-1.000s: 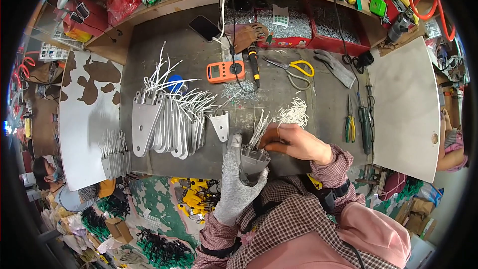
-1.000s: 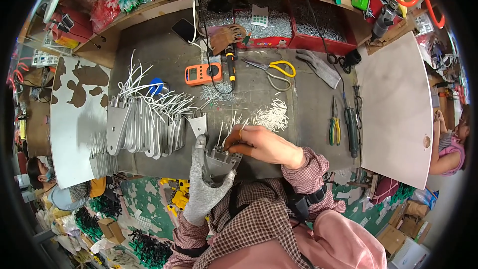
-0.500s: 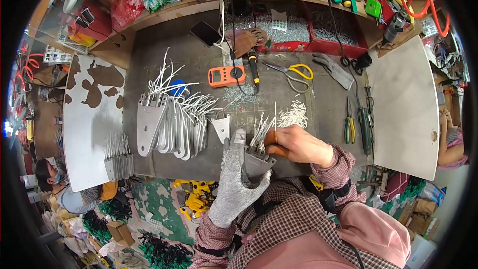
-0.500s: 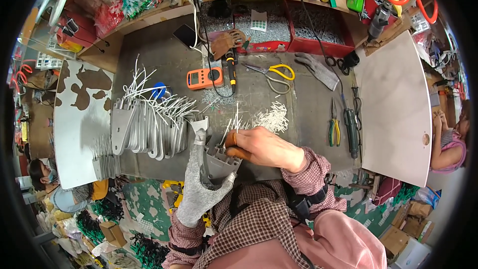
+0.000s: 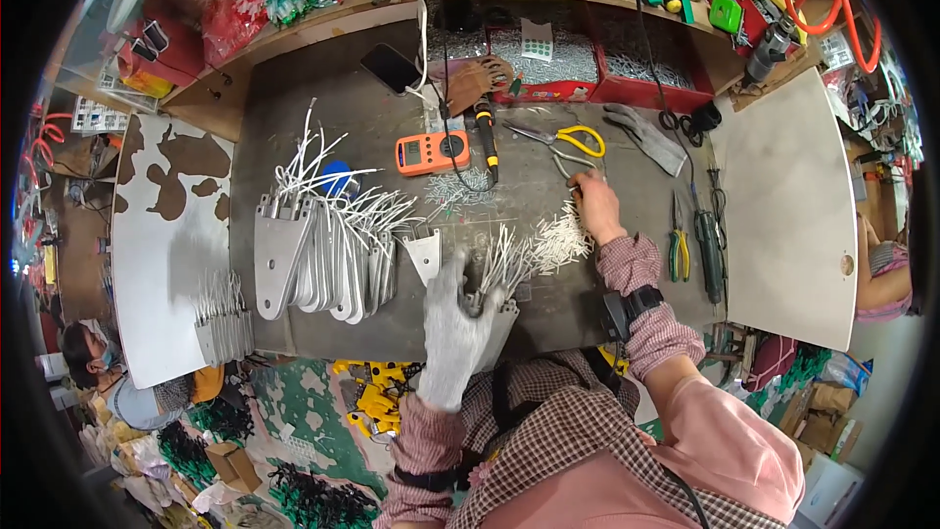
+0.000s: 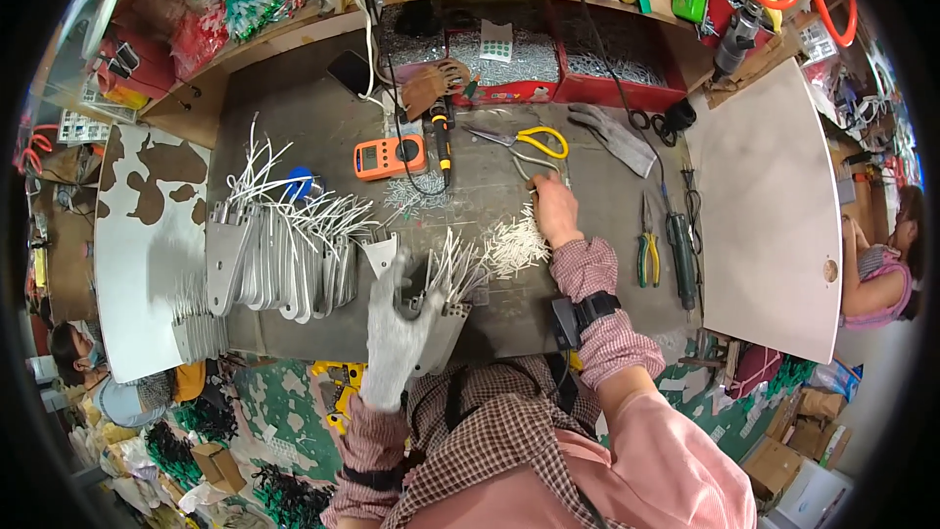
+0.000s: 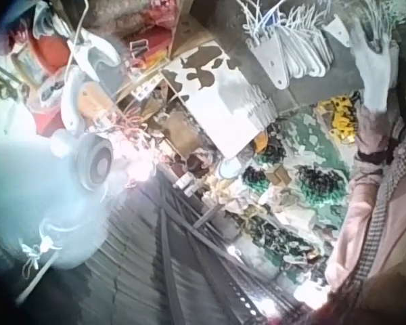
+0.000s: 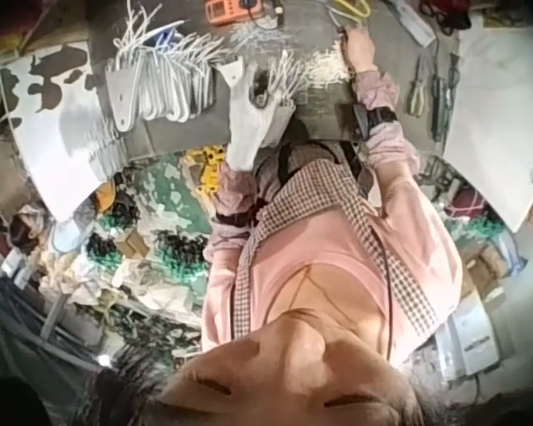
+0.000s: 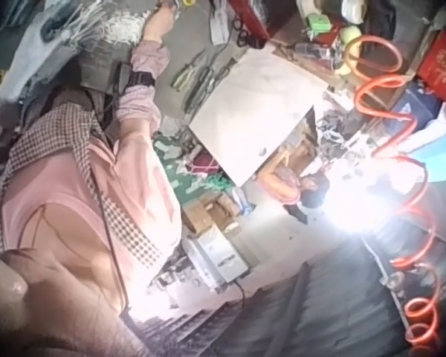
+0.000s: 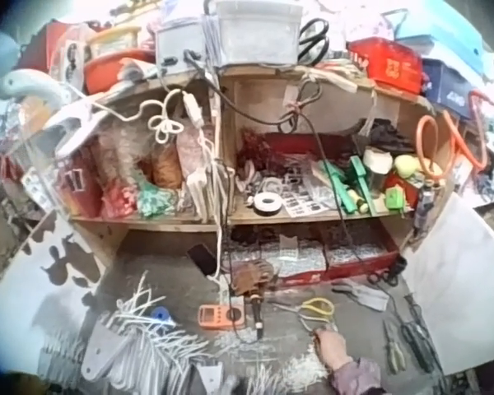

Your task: Assembling small connectors and wires onto metal plates at a workbench.

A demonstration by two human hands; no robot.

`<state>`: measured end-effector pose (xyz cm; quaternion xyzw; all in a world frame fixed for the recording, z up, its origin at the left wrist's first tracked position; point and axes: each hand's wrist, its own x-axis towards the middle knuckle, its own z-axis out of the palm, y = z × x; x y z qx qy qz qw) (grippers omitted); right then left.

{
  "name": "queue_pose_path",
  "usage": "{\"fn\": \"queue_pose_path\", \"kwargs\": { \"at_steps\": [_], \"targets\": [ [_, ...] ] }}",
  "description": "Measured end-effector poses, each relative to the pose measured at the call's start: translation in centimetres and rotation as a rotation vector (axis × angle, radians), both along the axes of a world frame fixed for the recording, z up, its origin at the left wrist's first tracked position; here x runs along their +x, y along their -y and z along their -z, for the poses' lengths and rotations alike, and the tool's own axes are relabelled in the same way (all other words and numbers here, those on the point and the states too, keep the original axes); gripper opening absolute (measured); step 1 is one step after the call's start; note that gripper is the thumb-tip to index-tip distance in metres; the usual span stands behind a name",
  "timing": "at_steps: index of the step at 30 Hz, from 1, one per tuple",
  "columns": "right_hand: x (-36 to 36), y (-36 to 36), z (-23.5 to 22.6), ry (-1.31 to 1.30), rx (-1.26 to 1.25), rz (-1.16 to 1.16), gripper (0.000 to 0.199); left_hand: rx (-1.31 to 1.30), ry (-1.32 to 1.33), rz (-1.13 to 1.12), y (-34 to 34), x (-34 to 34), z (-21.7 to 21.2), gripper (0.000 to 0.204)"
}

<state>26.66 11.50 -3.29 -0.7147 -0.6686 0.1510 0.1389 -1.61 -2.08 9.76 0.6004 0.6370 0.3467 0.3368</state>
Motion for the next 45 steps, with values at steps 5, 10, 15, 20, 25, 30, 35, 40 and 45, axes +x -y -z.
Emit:
{"fn": "queue_pose_path", "kwargs": {
  "at_steps": [5,10,15,20,25,30,35,40,45],
  "targets": [
    [-0.9,-0.1,2.0,0.026,0.105,-0.003,0.01,-0.317,0.242,0.074,-5.9,-0.6,0.8,0.048],
    [-0.5,1.4,0.3,-0.059,0.312,-0.1,0.013,-0.315,0.312,0.118,-5.7,0.6,2.5,0.032],
    [-8.4,5.2,-10.0,-1.108,-0.112,0.048,0.015,-0.288,0.387,0.031,-5.4,0.3,2.4,0.023],
    [-10.1,6.2,-10.9,-1.301,-0.223,0.057,0.016,-0.353,0.448,-0.002,-5.6,0.8,1.3,0.024],
    [-11.2,6.4,-10.5,-1.476,-0.249,0.062,0.023,-0.186,0.178,-0.028,-3.5,1.0,1.5,0.026],
    [-11.8,6.6,-10.6,-1.425,-0.215,0.023,0.029,-0.099,0.047,-0.102,-2.9,1.2,2.3,0.022],
    [-12.0,6.7,-10.5,-1.374,-0.199,-0.05,0.032,-0.083,0.072,-0.137,-3.1,1.3,2.3,0.022],
    [-12.3,6.6,-10.9,-1.329,-0.191,-0.079,0.032,-0.24,0.087,-0.136,-3.2,1.3,2.0,0.027],
    [-12.0,6.3,-11.7,-1.115,-0.074,-0.205,0.035,-0.216,0.077,-0.116,-3.2,1.4,1.9,0.027]
  ]
}}
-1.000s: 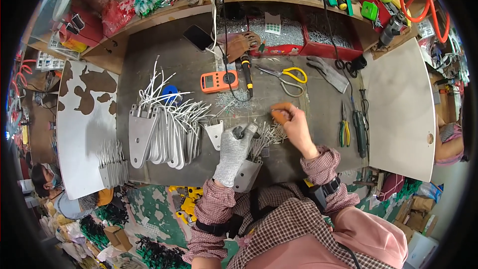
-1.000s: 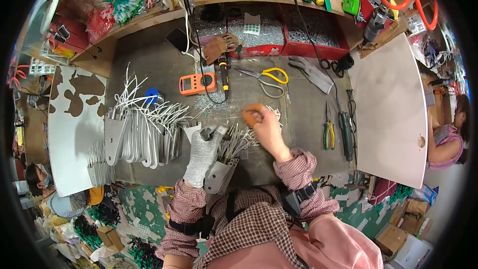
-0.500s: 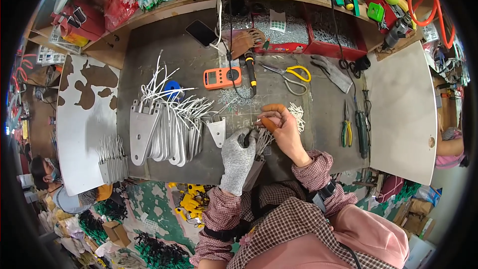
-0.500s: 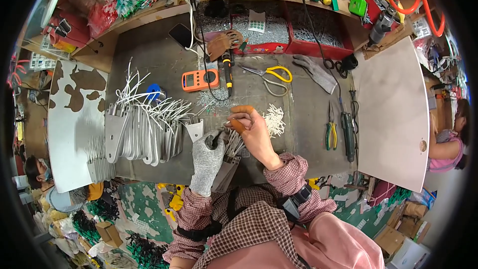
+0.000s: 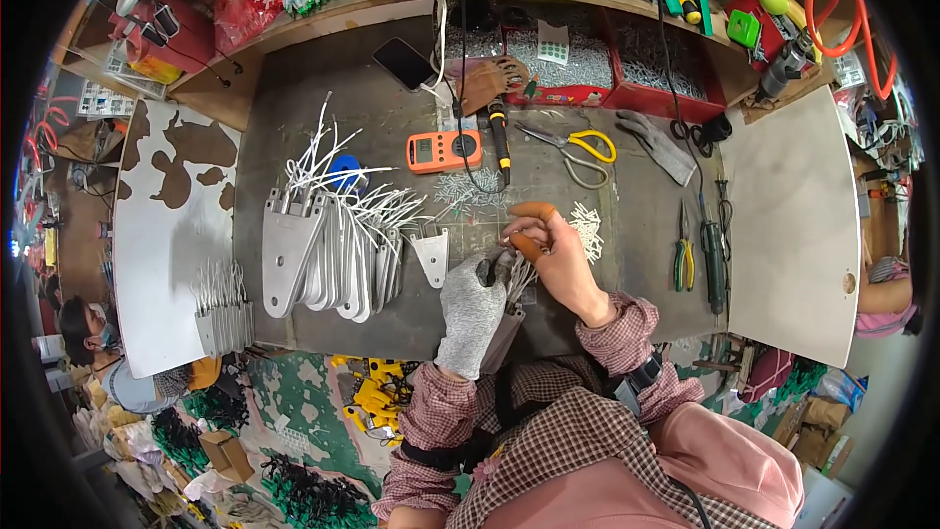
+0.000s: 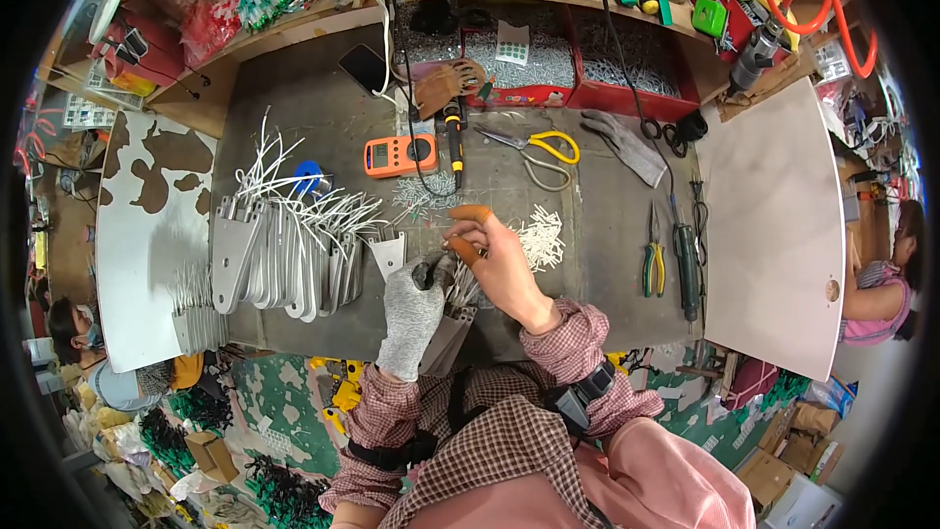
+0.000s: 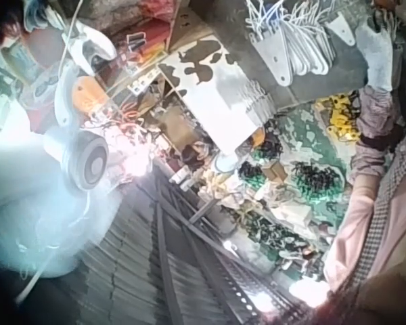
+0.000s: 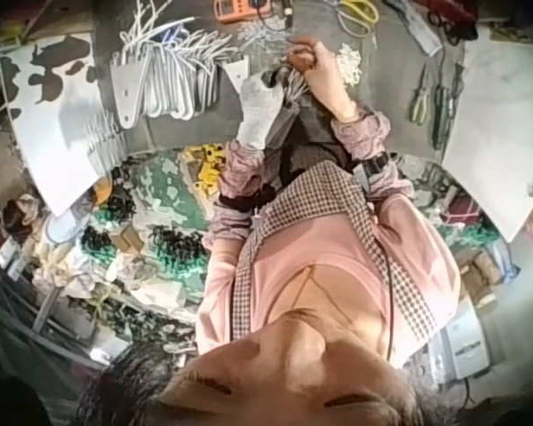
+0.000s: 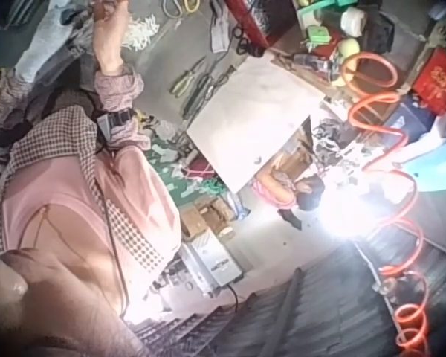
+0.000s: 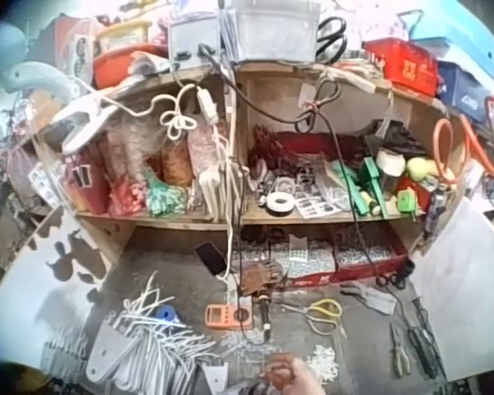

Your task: Assembling small connectors and wires onto metal plates at a workbench.

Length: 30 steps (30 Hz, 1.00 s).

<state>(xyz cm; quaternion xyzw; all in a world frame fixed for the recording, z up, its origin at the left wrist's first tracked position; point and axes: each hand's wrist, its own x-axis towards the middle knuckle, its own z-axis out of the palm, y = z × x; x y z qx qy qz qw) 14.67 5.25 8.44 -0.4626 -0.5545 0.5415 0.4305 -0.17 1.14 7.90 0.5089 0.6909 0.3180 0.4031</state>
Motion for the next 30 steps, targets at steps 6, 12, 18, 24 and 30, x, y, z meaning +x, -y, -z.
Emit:
{"fn": "queue_pose_path", "kwargs": {
  "at_steps": [6,12,18,24,30],
  "targets": [
    [-0.2,-0.5,-1.9,0.421,0.09,-0.112,0.039,0.087,0.14,-0.026,0.7,-0.2,2.1,0.036],
    [0.6,-0.5,-1.7,0.373,0.006,-0.085,0.039,0.189,0.092,0.006,2.0,-0.4,1.2,0.064],
    [0.4,0.2,-1.8,0.382,0.038,-0.175,0.036,0.24,-0.081,0.035,2.3,-0.3,0.2,0.074],
    [0.2,1.9,-1.7,0.296,-0.094,-0.269,0.03,0.318,-0.294,0.059,4.7,-0.7,0.2,0.081],
    [0.8,2.1,-1.7,0.395,0.041,-0.306,0.024,0.276,-0.251,0.054,3.6,0.0,0.3,0.078]
  ]
}}
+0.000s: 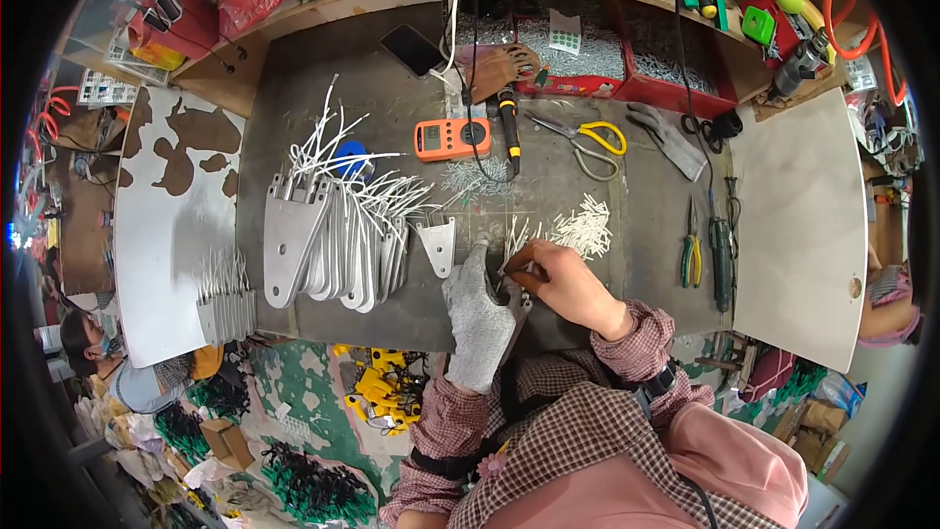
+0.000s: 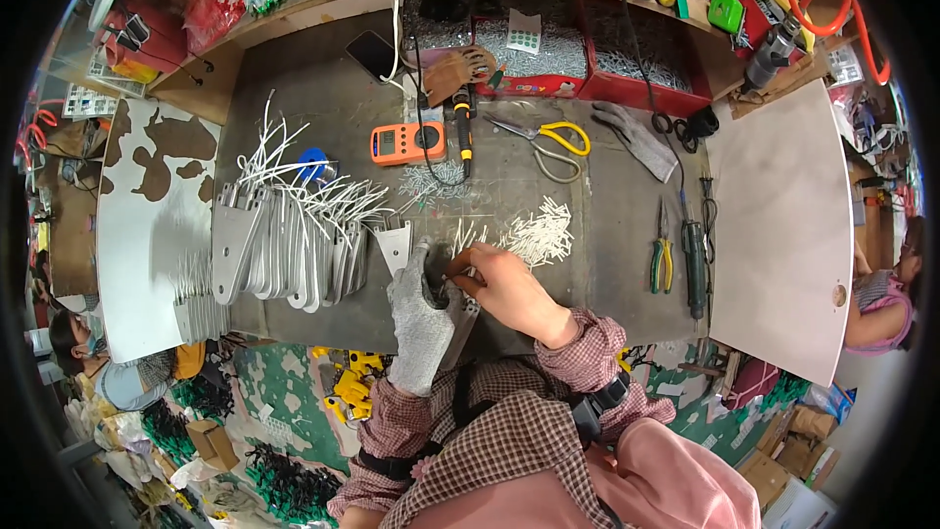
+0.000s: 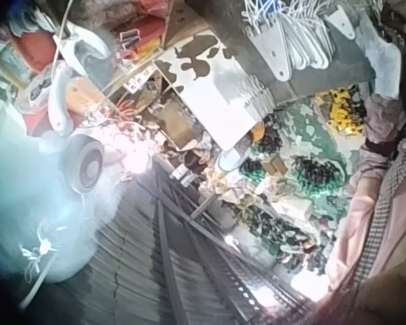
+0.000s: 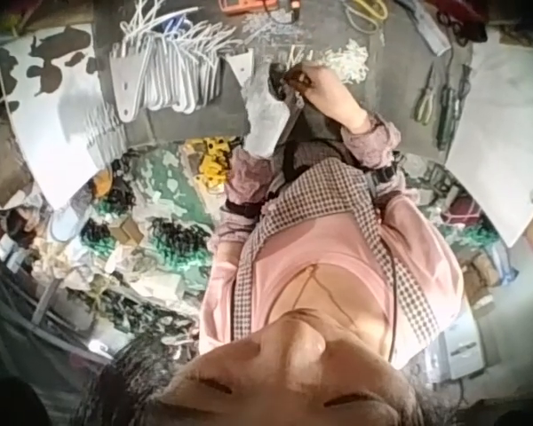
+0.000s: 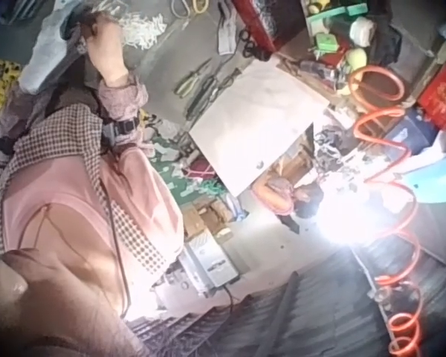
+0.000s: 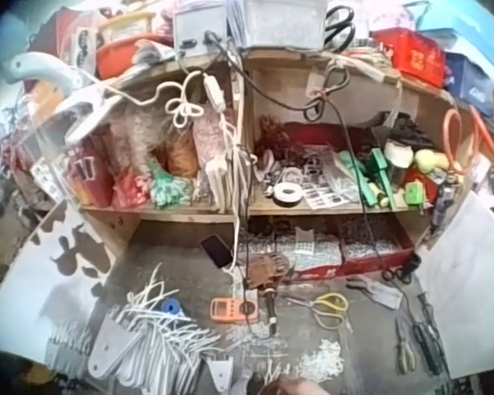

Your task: Assembling small connectors and wires onto metal plates at a workbench.

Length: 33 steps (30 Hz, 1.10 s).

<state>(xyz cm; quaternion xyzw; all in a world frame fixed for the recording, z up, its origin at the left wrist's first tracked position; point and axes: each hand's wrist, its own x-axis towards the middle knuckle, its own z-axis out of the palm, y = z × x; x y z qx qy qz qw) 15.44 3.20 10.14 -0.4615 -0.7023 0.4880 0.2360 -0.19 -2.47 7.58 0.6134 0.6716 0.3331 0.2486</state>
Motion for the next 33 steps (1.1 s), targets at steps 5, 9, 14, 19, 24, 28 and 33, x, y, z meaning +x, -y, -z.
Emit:
{"fn": "queue_pose_path", "kwargs": {
  "at_steps": [5,9,14,19,24,28,33],
  "targets": [
    [-0.5,-0.4,-0.1,0.022,-0.187,0.06,0.02,0.031,0.117,-0.08,0.2,0.6,0.1,0.083],
    [-0.5,-1.1,0.3,-0.022,-0.273,-0.007,0.019,-0.29,0.497,-0.058,0.4,0.7,-1.6,0.088],
    [0.7,-2.6,2.5,-0.081,-0.064,-0.18,0.022,-0.066,0.267,0.05,0.6,0.4,0.4,0.088],
    [6.2,-1.9,2.6,-0.089,-0.394,0.495,0.036,-0.429,0.878,-0.105,1.2,-4.6,2.7,0.06],
    [3.3,7.7,5.9,-0.128,-0.748,0.195,0.097,-1.02,1.207,-0.217,3.0,-4.4,4.4,0.071],
    [-6.2,9.9,3.8,-0.438,-0.91,0.1,0.114,-0.709,1.314,-0.059,11.9,-11.4,18.7,0.053],
    [-1.0,11.0,7.3,-0.559,-0.923,0.368,0.125,-0.859,1.254,-0.141,3.8,-2.2,12.0,0.05]
  ]
}}
